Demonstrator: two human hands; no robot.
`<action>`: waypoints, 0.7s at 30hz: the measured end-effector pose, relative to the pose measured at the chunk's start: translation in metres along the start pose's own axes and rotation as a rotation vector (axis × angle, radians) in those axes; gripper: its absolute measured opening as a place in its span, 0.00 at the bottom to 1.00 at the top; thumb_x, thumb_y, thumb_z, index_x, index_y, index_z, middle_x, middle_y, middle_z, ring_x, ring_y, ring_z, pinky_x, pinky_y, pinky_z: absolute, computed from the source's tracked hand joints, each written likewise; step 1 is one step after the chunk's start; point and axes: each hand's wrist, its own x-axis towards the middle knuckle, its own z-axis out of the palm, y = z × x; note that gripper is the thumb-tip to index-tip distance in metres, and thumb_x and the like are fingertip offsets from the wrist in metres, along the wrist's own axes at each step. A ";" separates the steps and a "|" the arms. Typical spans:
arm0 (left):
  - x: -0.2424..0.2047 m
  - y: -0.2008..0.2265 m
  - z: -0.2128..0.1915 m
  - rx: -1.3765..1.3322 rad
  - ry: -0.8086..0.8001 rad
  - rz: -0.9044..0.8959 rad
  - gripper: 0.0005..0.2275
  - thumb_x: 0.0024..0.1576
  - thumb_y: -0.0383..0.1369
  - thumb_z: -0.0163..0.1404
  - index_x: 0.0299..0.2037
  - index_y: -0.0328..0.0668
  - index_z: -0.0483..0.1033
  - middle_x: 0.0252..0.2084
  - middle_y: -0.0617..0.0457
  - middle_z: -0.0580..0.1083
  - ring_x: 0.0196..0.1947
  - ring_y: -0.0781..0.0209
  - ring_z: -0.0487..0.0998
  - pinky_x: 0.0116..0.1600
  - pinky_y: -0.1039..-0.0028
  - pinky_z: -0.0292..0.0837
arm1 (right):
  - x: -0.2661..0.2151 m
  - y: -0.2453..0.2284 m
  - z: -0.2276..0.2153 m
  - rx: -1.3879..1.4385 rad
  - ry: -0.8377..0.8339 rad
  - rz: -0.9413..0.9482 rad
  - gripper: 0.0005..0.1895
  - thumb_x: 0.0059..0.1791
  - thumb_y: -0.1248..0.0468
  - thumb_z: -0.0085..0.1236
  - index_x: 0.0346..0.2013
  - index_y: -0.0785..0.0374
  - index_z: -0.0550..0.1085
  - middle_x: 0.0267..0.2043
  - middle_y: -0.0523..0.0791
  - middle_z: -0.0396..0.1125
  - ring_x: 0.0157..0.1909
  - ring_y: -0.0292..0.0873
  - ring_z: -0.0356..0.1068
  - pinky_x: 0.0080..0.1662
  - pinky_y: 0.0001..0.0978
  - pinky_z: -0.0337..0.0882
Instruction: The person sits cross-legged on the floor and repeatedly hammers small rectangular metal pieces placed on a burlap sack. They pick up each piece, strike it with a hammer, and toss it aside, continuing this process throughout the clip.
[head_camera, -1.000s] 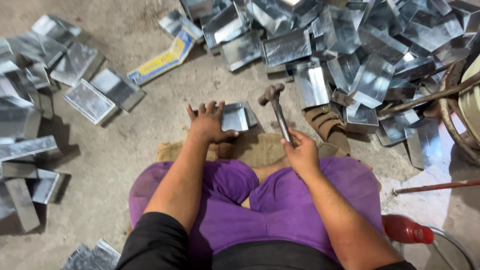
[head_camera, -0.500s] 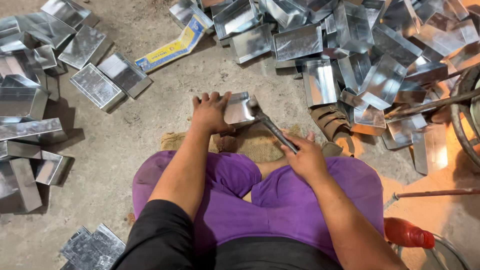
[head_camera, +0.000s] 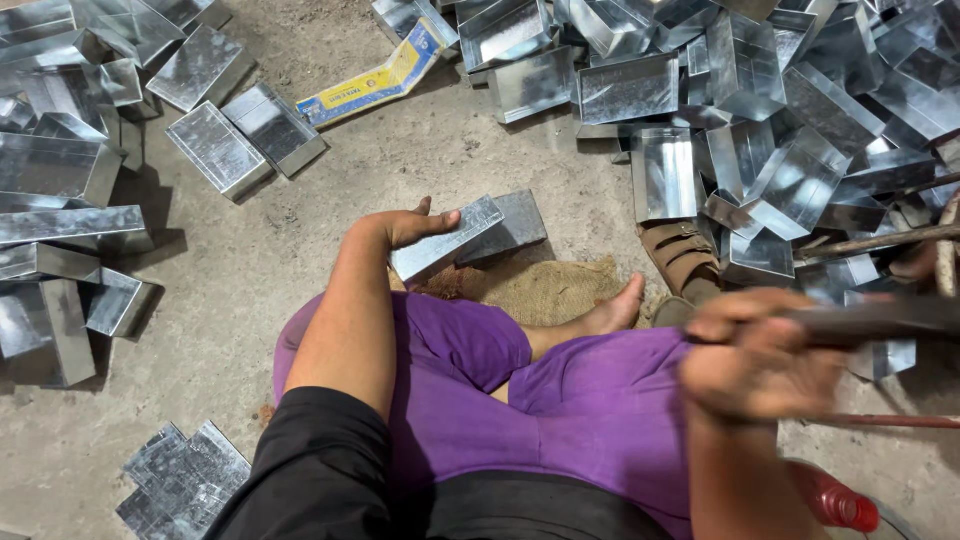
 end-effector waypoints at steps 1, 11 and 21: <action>0.001 0.000 0.001 -0.021 -0.008 0.001 0.62 0.37 0.74 0.47 0.78 0.47 0.34 0.78 0.35 0.45 0.80 0.41 0.39 0.76 0.45 0.41 | -0.015 0.005 0.009 -0.041 -0.116 0.026 0.17 0.58 0.63 0.57 0.61 0.62 0.70 0.38 0.44 0.73 0.33 0.35 0.71 0.50 0.41 0.55; 0.007 -0.005 0.001 -0.025 0.016 0.012 0.61 0.38 0.74 0.47 0.78 0.48 0.36 0.78 0.34 0.47 0.79 0.40 0.40 0.76 0.44 0.42 | -0.068 0.032 0.025 -0.362 -0.668 0.550 0.24 0.55 0.60 0.57 0.66 0.60 0.70 0.33 0.42 0.74 0.37 0.40 0.76 0.75 0.57 0.49; -0.027 0.027 0.010 0.216 0.199 0.169 0.60 0.34 0.66 0.61 0.78 0.59 0.43 0.75 0.39 0.57 0.77 0.37 0.51 0.75 0.44 0.46 | -0.062 0.033 0.022 -0.488 -0.713 0.797 0.22 0.51 0.64 0.63 0.59 0.62 0.74 0.39 0.48 0.77 0.32 0.37 0.74 0.49 0.38 0.75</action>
